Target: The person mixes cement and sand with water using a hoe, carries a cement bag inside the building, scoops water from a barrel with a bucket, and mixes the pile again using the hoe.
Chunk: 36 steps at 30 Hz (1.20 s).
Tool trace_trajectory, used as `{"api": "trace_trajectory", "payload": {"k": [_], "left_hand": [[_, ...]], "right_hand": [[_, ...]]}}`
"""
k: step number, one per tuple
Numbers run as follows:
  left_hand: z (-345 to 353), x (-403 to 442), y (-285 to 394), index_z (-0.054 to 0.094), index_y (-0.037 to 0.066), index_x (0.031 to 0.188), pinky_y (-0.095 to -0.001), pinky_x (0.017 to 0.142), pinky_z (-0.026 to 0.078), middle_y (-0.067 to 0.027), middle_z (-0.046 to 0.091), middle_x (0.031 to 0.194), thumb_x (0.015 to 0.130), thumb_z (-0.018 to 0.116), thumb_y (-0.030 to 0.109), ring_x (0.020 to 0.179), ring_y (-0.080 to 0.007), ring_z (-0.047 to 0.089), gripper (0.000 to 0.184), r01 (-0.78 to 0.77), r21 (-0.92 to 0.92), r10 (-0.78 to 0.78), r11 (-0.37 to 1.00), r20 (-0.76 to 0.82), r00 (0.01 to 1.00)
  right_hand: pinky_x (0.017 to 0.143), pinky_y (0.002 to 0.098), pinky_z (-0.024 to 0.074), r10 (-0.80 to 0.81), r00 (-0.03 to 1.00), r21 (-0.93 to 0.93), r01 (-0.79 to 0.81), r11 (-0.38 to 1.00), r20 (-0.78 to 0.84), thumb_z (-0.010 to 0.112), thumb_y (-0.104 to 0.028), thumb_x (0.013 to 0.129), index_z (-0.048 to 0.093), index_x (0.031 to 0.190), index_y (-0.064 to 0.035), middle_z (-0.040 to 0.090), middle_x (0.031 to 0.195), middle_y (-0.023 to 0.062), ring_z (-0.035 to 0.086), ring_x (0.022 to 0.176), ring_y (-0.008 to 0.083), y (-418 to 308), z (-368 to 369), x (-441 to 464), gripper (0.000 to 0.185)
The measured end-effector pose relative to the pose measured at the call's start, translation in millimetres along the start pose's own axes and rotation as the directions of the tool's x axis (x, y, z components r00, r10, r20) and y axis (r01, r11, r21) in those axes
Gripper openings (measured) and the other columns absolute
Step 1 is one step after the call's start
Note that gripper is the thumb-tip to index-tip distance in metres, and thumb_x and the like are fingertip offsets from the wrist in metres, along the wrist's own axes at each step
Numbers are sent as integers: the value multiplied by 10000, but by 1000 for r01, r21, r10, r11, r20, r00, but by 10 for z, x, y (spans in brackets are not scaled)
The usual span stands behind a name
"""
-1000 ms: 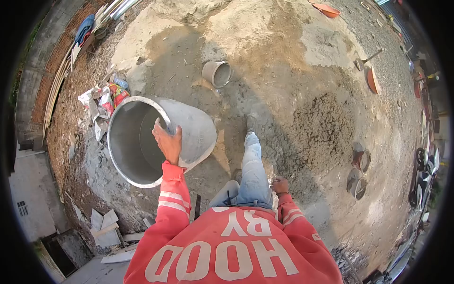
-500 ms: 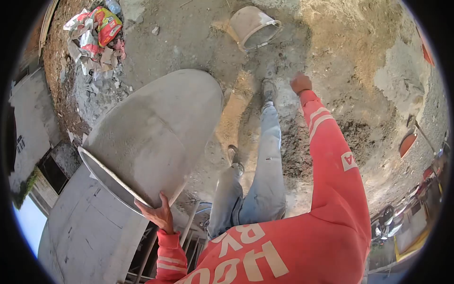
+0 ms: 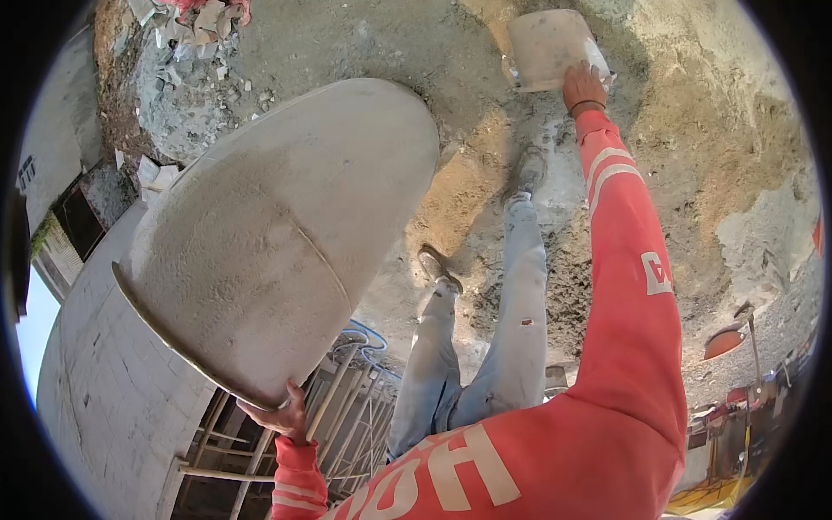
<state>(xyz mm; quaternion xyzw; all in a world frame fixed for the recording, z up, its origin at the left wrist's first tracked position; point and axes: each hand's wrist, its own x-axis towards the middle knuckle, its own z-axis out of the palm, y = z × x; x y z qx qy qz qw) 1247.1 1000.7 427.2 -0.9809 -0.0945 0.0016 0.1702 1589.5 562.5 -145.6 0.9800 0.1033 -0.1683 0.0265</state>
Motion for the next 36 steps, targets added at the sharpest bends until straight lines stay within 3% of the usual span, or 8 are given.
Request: {"api": "trace_trajectory", "payload": {"k": [4, 7, 9, 16, 20, 26, 32, 36], "left_hand": [[51, -78, 11, 363, -41, 1316, -422, 647, 457, -201, 571, 1061, 585, 843, 323, 813, -333, 584, 947, 141, -80, -144, 987, -38, 989], [-115, 417, 178, 536, -26, 1075, -370, 569, 483, -128, 616, 733, 596, 835, 258, 603, -307, 597, 632, 261, -326, -252, 909, 70, 965], [-194, 496, 136, 583, -3, 1032, -346, 540, 487, -105, 607, 692, 605, 829, 235, 583, -273, 599, 548, 250, -361, -240, 898, 74, 968], [-443, 441, -72, 604, 94, 1147, -345, 616, 525, -57, 640, 784, 708, 751, 264, 686, -235, 643, 493, 256, -482, -222, 838, 128, 967], [-436, 296, -157, 578, 125, 1205, -369, 667, 536, -61, 650, 900, 760, 708, 278, 772, -242, 657, 488, 249, -536, -203, 806, 145, 968], [-664, 95, -357, 550, 126, 1241, -416, 784, 525, -115, 638, 1029, 773, 695, 292, 971, -306, 616, 518, 212, -787, -347, 579, -2, 938], [-623, -679, -622, 649, 37, 1015, -401, 742, 503, -120, 649, 865, 764, 670, 112, 825, -306, 621, 263, 216, -919, -761, 331, -124, 637], [-298, -1619, -678, 660, 50, 968, -380, 724, 502, -103, 657, 823, 754, 661, 106, 774, -279, 636, 221, 469, -883, -929, 19, 159, 335]], "right_hand": [[969, 516, 401, 63, 954, 26, -74, 997, 294, 572, -241, 877, 524, 1197, -72, 437, 1373, 198, 522, 1140, 372, -102, -907, -479, 365], [884, 484, 459, -64, 997, 161, 70, 985, -44, 589, -258, 869, 492, 1209, -5, 386, 1378, 227, 552, 1086, 423, 163, -1049, -867, 434], [848, 494, 478, 86, 982, 240, -125, 963, 167, 576, -327, 909, 486, 1228, -8, 404, 1380, 242, 541, 1092, 446, 232, -1439, -1114, 460], [647, 442, 441, 149, 987, 567, -154, 809, 56, 700, -202, 756, 535, 825, 35, 587, 752, 194, 535, 660, 353, 355, -2921, -2251, 297], [515, 278, 440, 295, 946, 967, -191, 166, 136, 588, -79, 850, 594, 960, -9, 583, 808, 41, 521, 647, 101, -295, -4372, -2744, 131], [565, 291, 601, 94, 975, 952, 171, 255, -200, 548, -84, 920, 578, 1075, -2, 588, 947, 52, 597, 730, 112, -1666, -6474, -3374, 178], [548, 267, 483, -235, 900, 838, 430, 336, -368, 585, -63, 874, 601, 996, 9, 582, 779, 13, 514, 689, 61, -3091, -7359, -3689, 142], [657, 350, 487, -572, 685, 630, 698, 340, -451, 609, -74, 822, 600, 980, 29, 603, 751, 74, 579, 690, 167, -3756, -7056, -3371, 189]]}}
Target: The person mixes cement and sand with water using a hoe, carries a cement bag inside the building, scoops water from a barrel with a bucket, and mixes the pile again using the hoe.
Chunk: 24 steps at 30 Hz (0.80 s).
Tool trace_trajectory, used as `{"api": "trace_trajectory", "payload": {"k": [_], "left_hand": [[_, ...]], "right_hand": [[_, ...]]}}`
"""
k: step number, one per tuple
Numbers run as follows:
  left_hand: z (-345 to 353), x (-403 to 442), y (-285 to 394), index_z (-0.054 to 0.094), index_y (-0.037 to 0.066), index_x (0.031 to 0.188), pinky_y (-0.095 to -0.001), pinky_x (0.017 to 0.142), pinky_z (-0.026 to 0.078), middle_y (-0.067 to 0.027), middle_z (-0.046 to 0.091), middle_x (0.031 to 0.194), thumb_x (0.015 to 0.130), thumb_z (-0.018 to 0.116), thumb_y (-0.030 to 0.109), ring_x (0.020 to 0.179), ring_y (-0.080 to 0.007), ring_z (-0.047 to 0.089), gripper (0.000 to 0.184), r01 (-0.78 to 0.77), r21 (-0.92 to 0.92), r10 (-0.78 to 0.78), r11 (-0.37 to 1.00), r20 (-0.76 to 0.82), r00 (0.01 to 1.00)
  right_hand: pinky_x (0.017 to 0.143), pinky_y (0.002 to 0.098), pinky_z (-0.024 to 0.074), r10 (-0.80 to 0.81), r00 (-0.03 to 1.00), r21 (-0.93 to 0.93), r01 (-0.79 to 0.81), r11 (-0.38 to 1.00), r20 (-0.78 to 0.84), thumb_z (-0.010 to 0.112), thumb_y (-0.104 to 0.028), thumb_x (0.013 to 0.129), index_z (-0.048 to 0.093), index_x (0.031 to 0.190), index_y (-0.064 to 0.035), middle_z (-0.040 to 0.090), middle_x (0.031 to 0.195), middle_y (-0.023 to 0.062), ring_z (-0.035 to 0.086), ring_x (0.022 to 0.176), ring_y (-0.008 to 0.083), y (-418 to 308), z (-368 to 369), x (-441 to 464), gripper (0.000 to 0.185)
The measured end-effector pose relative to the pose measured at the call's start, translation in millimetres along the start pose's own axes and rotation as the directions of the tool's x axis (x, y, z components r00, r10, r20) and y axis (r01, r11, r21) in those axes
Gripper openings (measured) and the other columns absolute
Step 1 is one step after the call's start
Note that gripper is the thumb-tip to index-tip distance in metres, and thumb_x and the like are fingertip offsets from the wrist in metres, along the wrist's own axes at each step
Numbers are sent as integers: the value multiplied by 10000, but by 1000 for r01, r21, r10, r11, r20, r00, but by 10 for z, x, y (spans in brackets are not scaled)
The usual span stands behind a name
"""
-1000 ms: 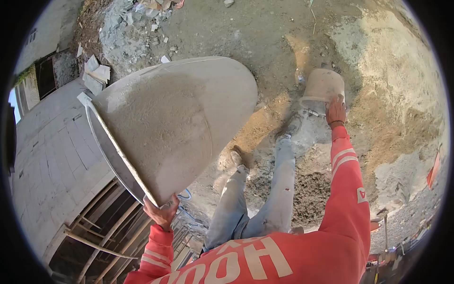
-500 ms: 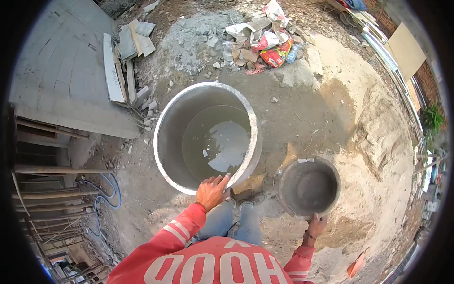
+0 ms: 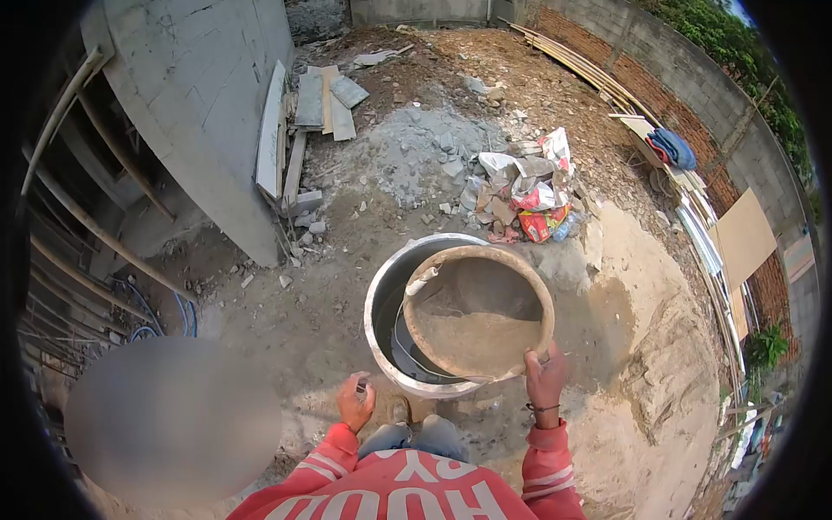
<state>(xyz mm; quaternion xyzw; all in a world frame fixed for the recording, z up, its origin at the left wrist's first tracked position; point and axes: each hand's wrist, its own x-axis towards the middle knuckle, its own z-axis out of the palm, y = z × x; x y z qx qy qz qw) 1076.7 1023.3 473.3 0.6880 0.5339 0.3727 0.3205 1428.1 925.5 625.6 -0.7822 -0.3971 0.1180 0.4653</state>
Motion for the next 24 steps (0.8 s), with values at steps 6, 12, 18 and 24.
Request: {"api": "trace_trajectory", "payload": {"k": [6, 12, 18, 24], "left_hand": [[-819, -951, -1420, 585, 57, 1156, -459, 793, 523, -147, 684, 971, 731, 722, 215, 895, -354, 663, 474, 564, 450, -643, 692, 28, 766], [-711, -3217, -2734, 692, 83, 995, -520, 794, 511, -171, 701, 986, 777, 639, 382, 889, -329, 682, 374, 753, 505, -807, 421, -170, 565], [-8, -4530, -2279, 692, 114, 900, -542, 794, 508, -125, 700, 1013, 772, 643, 484, 977, -335, 671, 394, 453, 805, -852, 382, 117, 511], [871, -4735, -2068, 656, 94, 883, -397, 556, 537, -94, 706, 791, 787, 703, 354, 695, -270, 698, 281, 566, 621, -727, 542, 9, 686]], "right_hand": [[701, 462, 498, -214, 960, -348, 265, 899, 178, 633, -157, 766, 618, 902, 22, 638, 828, 218, 644, 815, 368, 841, 1179, 524, 225], [877, 494, 492, 6, 898, -644, 311, 699, 440, 656, -145, 793, 648, 1015, -17, 625, 1065, 239, 622, 972, 419, 1583, 2168, 607, 257], [837, 485, 526, 105, 699, -601, 518, 608, 708, 637, -187, 776, 683, 964, -29, 678, 971, 228, 651, 955, 405, 2044, 2763, 657, 249], [764, 445, 548, 252, 717, -500, 154, 852, 650, 705, -268, 755, 703, 961, -13, 701, 893, 205, 685, 869, 381, 1815, 2240, 911, 328]]}}
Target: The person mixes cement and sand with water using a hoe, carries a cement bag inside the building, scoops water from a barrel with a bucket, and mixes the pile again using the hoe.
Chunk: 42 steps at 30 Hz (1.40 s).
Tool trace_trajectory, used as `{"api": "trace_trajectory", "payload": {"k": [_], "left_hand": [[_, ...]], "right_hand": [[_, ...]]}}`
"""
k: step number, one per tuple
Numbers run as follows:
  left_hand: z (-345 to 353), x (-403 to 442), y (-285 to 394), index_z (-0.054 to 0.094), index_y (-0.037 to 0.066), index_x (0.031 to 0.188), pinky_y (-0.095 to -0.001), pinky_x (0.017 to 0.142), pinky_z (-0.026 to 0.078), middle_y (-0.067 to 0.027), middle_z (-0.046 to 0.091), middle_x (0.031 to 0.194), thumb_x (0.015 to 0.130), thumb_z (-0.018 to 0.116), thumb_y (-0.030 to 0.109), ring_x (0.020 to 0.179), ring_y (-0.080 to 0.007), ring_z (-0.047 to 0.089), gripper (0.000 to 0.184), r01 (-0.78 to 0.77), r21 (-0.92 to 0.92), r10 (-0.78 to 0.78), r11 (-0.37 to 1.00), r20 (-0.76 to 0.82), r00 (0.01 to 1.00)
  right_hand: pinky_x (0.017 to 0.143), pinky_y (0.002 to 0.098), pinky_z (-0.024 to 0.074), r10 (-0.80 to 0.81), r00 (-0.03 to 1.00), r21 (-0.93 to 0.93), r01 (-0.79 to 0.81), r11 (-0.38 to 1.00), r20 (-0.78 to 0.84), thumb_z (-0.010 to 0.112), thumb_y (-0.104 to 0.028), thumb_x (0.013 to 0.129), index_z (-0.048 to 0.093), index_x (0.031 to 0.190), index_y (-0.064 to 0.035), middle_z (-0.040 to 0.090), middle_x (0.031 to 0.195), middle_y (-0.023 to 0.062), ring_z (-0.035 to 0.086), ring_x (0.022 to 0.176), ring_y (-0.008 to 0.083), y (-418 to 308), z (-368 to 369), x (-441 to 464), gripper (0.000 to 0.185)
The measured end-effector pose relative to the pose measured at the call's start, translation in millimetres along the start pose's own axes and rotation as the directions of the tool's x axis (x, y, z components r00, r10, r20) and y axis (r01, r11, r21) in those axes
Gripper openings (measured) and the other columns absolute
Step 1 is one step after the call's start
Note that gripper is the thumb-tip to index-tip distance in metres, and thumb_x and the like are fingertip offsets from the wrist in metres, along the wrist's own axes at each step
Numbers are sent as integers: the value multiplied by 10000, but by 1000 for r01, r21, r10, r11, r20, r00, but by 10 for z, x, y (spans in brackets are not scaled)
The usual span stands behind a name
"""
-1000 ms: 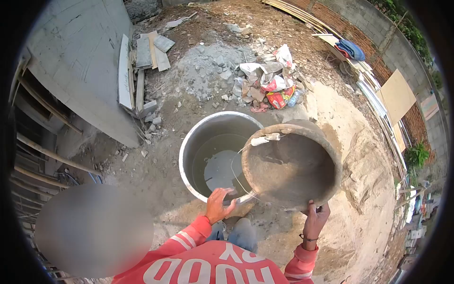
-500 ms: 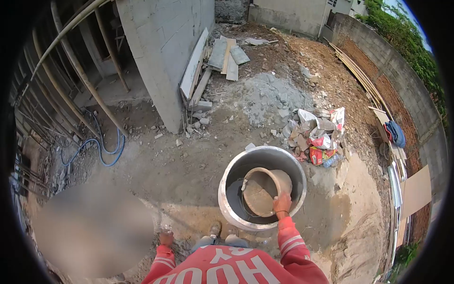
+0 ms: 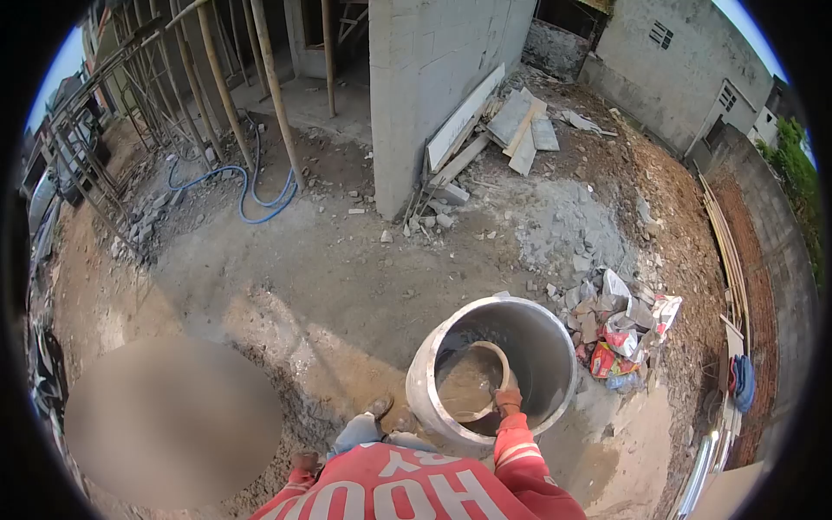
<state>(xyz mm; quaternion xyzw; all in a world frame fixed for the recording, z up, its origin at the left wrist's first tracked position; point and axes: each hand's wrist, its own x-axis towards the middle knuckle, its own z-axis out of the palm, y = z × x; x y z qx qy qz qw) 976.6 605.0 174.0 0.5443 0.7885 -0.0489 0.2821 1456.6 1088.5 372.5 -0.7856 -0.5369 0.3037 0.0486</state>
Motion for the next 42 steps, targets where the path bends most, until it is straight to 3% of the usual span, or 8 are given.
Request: {"api": "trace_trajectory", "payload": {"k": [2, 4, 9, 23, 31, 32, 38, 42], "left_hand": [[-220, 68, 468, 677, 88, 1053, -521, 864, 491, -170, 693, 1020, 768, 709, 440, 968, -373, 656, 454, 627, -756, -608, 187, 413, 678], [-109, 182, 513, 657, 59, 1128, -467, 844, 521, -203, 686, 1046, 777, 705, 392, 988, -384, 653, 486, 432, -284, -472, 856, -87, 877], [-1508, -175, 1059, 607, 98, 1192, -471, 894, 500, -226, 642, 1135, 771, 709, 403, 1052, -394, 621, 529, 517, -738, -738, 434, 38, 674], [-123, -768, 798, 603, 92, 1166, -448, 918, 490, -198, 641, 1145, 769, 731, 365, 1078, -378, 610, 499, 570, -821, -856, 38, 268, 442], [118, -1258, 500, 613, 99, 1159, -439, 935, 483, -187, 643, 1152, 767, 730, 324, 1099, -373, 598, 467, 504, -856, -876, -114, 325, 355], [225, -1339, 398, 622, 96, 1147, -439, 933, 485, -186, 647, 1147, 769, 721, 327, 1094, -372, 602, 454, 466, -867, -867, -179, 363, 342], [868, -1622, -262, 664, 66, 1003, -391, 764, 547, -148, 711, 933, 764, 731, 261, 833, -274, 697, 316, 261, -905, -903, -337, 389, 184], [1027, -2157, -531, 642, 43, 1038, -376, 641, 548, -147, 700, 888, 793, 717, 251, 714, -255, 694, 331, 369, -919, -987, -143, 158, 12]], "right_hand": [[643, 428, 543, 252, 956, 354, -290, 889, 152, 683, -190, 770, 703, 950, -16, 705, 815, 183, 700, 747, 315, 50, -130, 50, 251], [391, 385, 442, 254, 961, 716, -251, 651, 106, 594, -66, 800, 602, 715, -19, 498, 560, 47, 525, 459, 198, 311, -105, 246, 97], [480, 328, 490, 282, 922, 910, -336, 244, 265, 593, -150, 861, 581, 1041, -47, 640, 931, 142, 638, 711, 241, 477, -626, 378, 207], [619, 308, 526, -250, 961, 491, 275, 827, -117, 606, -31, 815, 653, 1059, -47, 653, 1013, 137, 638, 822, 221, -1410, -1878, -1415, 249], [654, 385, 507, -835, 550, -160, 822, 547, -25, 706, -191, 764, 689, 1028, -174, 697, 851, 62, 651, 742, 245, -2239, -1579, -1637, 265], [531, 331, 512, -503, 863, 618, 375, 691, 39, 627, -168, 870, 556, 1120, -44, 632, 1082, 154, 644, 821, 248, -2641, -1103, -1912, 288], [383, 237, 370, -863, 447, 538, 679, 499, 236, 629, -57, 832, 585, 890, -3, 545, 725, 17, 499, 508, 80, -3894, 1163, -3917, 90], [960, 448, 425, -995, 36, 289, 955, 63, 97, 688, -89, 714, 625, 975, 66, 611, 1134, 269, 552, 1090, 426, -4387, 2588, -4796, 310]]}}
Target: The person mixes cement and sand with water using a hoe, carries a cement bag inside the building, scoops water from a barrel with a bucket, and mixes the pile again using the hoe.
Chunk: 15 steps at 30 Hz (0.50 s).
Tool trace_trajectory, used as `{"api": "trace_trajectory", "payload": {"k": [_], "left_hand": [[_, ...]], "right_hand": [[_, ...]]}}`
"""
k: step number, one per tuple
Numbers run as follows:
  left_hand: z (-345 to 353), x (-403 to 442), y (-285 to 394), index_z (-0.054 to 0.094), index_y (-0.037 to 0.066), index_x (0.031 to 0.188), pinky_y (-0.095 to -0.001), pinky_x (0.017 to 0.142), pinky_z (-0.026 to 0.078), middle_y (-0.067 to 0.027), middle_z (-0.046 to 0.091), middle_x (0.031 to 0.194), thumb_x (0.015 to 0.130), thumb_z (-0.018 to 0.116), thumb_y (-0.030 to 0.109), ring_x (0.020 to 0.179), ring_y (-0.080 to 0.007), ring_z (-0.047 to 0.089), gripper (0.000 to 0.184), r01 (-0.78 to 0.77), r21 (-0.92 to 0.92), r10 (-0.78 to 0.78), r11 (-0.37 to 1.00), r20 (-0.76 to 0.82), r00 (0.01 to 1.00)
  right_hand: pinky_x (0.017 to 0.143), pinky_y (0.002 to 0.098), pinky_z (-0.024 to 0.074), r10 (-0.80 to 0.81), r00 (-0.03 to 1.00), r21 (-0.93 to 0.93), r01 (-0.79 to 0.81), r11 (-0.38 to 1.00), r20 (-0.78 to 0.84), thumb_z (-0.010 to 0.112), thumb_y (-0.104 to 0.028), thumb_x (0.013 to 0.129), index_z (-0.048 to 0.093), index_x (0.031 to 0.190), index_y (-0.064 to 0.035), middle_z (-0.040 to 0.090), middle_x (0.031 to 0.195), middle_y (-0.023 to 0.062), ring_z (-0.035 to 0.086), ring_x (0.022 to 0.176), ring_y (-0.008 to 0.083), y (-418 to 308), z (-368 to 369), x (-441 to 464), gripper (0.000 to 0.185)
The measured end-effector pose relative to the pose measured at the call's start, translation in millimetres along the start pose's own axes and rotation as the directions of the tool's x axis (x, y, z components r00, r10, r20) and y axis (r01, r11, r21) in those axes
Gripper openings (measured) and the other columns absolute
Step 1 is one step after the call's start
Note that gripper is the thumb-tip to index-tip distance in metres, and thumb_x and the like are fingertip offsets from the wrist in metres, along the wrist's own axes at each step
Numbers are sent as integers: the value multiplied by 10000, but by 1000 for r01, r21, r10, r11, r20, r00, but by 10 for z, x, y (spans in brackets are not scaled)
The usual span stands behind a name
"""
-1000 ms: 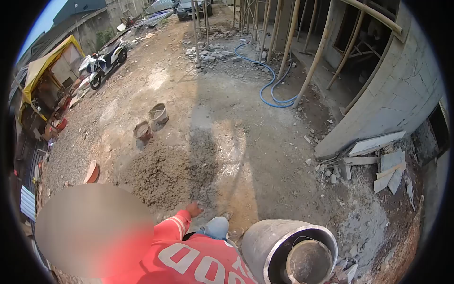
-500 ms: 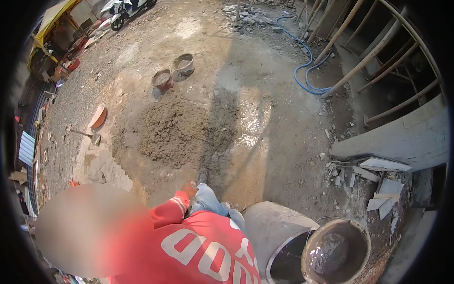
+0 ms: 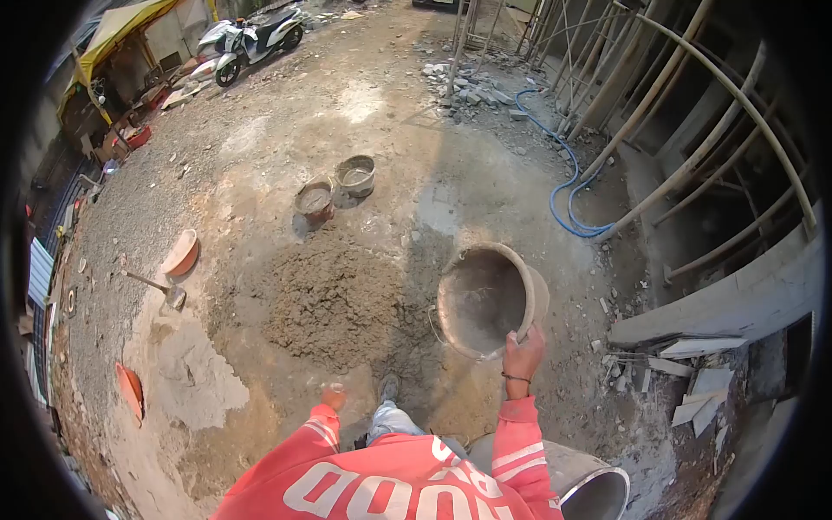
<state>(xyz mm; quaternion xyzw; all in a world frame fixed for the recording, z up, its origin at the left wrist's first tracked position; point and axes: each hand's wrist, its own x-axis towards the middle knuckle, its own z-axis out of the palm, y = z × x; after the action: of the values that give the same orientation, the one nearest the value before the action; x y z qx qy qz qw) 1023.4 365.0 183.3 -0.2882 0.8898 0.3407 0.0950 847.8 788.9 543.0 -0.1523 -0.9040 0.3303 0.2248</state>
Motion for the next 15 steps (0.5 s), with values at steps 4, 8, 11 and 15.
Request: {"api": "trace_trajectory", "payload": {"k": [4, 8, 11, 15], "left_hand": [[-256, 425, -596, 635, 45, 1041, -353, 524, 515, -114, 681, 845, 821, 686, 249, 659, -224, 680, 304, 227, -328, -218, 917, 63, 974], [-806, 125, -673, 643, 73, 997, -358, 475, 486, -93, 676, 838, 824, 660, 247, 628, -218, 662, 246, 373, -424, -368, 825, 96, 925], [-923, -34, -856, 674, 108, 884, -412, 571, 519, -111, 687, 832, 807, 638, 282, 677, -261, 674, 193, 263, 21, -263, 965, 109, 958], [-796, -179, -1320, 684, 133, 790, -442, 592, 515, -112, 680, 800, 796, 581, 310, 697, -279, 668, 205, -400, 425, 207, 812, 432, 878]], "right_hand": [[800, 450, 454, -189, 980, -60, 186, 981, -54, 671, -73, 698, 598, 867, 38, 626, 934, 233, 604, 906, 404, -510, 1187, 430, 215], [634, 428, 520, 104, 984, 243, -137, 960, 144, 673, -83, 741, 573, 818, 16, 605, 760, 165, 627, 695, 336, -759, 1676, 527, 161], [531, 406, 551, 433, 805, 528, -593, 607, 406, 665, -84, 774, 568, 841, -11, 581, 714, 101, 618, 619, 259, -719, 1818, 502, 139], [544, 418, 589, 620, 547, 566, -801, 193, 562, 640, -62, 796, 560, 898, -21, 571, 766, 87, 596, 614, 227, -77, 1722, 211, 136]]}}
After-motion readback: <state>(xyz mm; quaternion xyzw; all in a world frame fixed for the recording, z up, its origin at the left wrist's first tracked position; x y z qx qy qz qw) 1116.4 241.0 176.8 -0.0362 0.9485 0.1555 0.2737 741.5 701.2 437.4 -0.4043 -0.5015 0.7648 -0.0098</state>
